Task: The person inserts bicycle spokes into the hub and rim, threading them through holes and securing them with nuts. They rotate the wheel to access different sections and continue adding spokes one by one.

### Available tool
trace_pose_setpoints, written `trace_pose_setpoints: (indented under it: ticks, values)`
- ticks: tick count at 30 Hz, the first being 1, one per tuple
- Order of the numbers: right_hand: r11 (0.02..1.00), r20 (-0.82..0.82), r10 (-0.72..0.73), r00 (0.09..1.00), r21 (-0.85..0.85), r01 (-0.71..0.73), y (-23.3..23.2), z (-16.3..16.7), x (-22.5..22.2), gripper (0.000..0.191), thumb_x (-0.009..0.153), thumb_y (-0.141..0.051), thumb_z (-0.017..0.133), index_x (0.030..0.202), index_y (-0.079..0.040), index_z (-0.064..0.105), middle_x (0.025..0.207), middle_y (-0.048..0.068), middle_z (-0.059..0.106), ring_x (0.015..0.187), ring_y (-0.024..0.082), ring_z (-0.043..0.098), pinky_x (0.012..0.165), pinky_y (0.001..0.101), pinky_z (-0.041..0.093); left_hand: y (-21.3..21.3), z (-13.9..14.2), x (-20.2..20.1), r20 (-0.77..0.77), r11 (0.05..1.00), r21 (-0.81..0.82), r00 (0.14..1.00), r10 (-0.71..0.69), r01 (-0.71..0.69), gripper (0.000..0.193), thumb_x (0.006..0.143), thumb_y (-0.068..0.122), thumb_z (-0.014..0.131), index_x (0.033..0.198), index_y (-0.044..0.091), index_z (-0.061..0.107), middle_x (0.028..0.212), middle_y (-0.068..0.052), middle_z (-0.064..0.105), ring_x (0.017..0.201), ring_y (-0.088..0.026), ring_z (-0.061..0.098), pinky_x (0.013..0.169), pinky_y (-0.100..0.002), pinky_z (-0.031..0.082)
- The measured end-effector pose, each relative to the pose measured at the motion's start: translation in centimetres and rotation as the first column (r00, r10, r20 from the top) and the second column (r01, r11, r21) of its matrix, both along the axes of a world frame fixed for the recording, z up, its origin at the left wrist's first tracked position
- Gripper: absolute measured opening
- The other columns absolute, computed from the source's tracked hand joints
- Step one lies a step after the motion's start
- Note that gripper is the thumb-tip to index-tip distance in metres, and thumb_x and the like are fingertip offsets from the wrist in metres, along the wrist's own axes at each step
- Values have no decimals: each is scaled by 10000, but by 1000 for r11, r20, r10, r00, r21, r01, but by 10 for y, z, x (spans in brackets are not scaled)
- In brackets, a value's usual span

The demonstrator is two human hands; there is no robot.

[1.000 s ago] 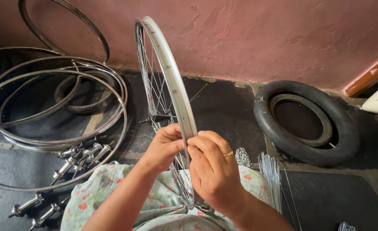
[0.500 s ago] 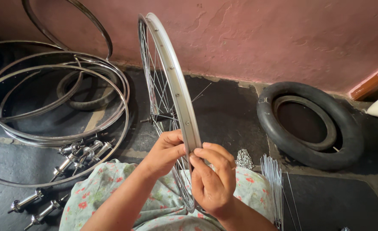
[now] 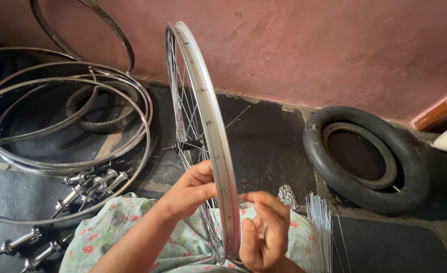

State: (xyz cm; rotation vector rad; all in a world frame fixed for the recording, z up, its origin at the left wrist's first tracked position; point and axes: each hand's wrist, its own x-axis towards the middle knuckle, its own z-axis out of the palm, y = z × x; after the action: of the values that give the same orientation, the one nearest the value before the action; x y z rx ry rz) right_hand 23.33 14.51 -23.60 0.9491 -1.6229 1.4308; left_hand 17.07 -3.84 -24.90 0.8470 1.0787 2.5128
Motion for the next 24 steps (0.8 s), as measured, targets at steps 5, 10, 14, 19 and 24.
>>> trace_pose_setpoints:
  ticks: [5, 10, 14, 19, 24]
  values:
    - [977, -40, 126, 991, -168, -131, -2, -52, -9, 410, 1013, -82, 577, 1402, 36, 524, 1327, 251, 557, 1179, 317, 619, 1035, 444, 534, 4, 1, 1, -48, 994, -50, 995, 93, -95, 241, 1045, 236, 672, 1065, -1, 713, 1012, -32, 684, 947, -123, 627, 855, -302, 513]
    - [864, -104, 318, 942, -378, -333, -9, -97, -20, 544, 1015, -238, 686, 1485, -21, 520, 1322, 263, 584, 1200, 373, 632, 1044, 493, 566, 5, 1, -2, -90, 991, -92, 992, 84, -92, 244, 1042, 240, 668, 1051, -1, 709, 1001, -14, 670, 943, -110, 625, 852, -292, 518]
    - [884, -142, 350, 926, -276, -376, 1, -121, -26, 529, 985, -198, 693, 1462, -55, 514, 1278, 224, 619, 1155, 372, 664, 1020, 492, 579, 8, 1, -4, 16, 999, -28, 1000, 23, -22, 206, 951, 212, 703, 1032, 23, 684, 963, -29, 698, 881, -126, 644, 793, -299, 528]
    - [906, -174, 421, 890, 39, -421, 27, -129, -46, 524, 948, -149, 701, 1432, -97, 508, 1223, 175, 663, 1099, 370, 703, 991, 491, 596, 16, -2, -3, -55, 982, -126, 990, 132, -138, 286, 1064, 256, 637, 971, -1, 720, 924, -22, 679, 869, -108, 612, 784, -290, 508]
    - [907, -149, 419, 896, 14, -422, 29, -127, -41, 549, 936, -94, 701, 1415, -118, 434, 1171, 142, 734, 1053, 369, 742, 969, 500, 589, 13, -7, -2, -71, 993, -37, 992, 106, -109, 263, 1059, 239, 668, 943, 6, 712, 939, -17, 657, 873, -108, 597, 781, -292, 495]
